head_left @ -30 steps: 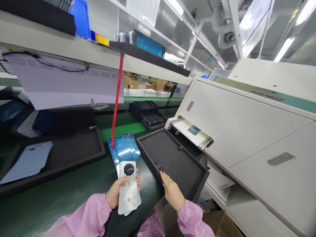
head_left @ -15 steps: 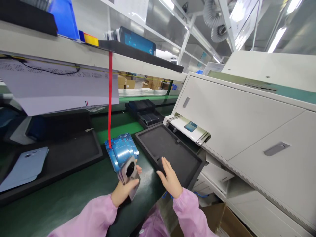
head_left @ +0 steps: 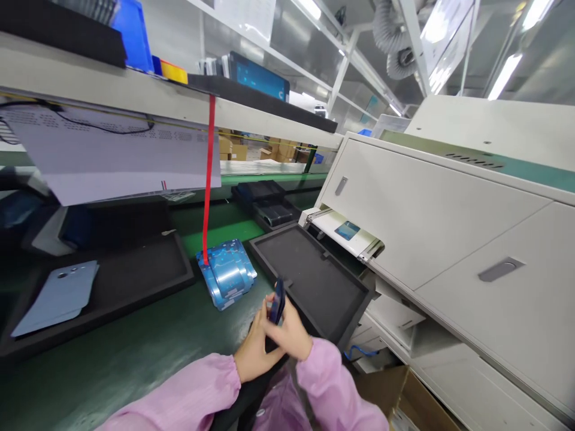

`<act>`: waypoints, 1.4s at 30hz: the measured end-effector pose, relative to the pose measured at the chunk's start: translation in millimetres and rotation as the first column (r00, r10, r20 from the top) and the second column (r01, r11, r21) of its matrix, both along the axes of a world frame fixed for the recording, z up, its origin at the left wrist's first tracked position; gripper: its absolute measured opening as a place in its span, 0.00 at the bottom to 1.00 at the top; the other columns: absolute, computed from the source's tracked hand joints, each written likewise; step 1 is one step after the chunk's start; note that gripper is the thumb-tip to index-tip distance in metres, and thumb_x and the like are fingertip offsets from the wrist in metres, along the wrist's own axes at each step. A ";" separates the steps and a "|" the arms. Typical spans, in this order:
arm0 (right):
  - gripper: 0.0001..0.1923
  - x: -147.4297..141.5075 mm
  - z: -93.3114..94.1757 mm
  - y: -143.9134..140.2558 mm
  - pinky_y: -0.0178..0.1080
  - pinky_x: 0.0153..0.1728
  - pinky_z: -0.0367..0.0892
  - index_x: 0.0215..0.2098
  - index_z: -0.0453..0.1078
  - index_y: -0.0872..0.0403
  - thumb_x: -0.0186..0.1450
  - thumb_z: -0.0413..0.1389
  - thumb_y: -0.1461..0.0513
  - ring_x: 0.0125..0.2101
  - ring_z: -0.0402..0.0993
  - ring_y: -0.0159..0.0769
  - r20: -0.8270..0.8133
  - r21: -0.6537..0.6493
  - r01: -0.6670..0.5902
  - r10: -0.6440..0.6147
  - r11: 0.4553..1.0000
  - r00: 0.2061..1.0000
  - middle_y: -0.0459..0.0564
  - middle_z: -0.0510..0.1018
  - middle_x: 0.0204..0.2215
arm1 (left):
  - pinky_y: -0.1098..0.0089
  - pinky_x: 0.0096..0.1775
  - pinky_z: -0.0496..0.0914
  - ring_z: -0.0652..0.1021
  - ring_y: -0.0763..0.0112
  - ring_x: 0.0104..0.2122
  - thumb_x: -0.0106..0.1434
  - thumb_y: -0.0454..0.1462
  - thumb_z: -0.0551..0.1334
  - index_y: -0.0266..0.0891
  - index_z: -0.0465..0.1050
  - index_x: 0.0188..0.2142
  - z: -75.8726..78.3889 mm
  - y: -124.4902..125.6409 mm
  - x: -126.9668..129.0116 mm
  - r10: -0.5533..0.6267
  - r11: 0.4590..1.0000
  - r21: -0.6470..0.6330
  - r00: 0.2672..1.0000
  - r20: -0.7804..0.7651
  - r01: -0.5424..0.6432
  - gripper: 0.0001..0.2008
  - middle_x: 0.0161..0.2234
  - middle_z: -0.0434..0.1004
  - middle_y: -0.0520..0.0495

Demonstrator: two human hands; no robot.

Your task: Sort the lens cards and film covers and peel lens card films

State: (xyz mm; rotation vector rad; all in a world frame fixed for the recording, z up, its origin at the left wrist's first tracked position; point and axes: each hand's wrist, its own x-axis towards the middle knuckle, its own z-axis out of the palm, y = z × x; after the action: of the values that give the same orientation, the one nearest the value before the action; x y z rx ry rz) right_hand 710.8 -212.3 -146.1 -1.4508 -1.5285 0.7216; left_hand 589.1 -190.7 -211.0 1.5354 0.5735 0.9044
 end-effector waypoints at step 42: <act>0.57 -57.4 -16.0 190.7 0.58 0.53 0.56 0.60 0.50 0.70 0.44 0.67 0.47 0.57 0.57 0.63 0.552 -0.301 0.305 -0.096 0.904 0.829 0.78 0.62 0.55 | 0.49 0.60 0.48 0.52 0.49 0.62 0.59 0.37 0.56 0.37 0.57 0.59 -8.7 99.4 -69.9 0.710 0.704 0.182 0.688 -0.151 -0.686 0.28 0.61 0.54 0.38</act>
State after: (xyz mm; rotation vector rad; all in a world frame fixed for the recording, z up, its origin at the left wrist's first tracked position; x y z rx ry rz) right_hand 653.3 -21.5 -162.1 -2.2146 -1.6501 0.5238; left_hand 519.1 -91.3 -219.7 1.5296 1.3541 1.3754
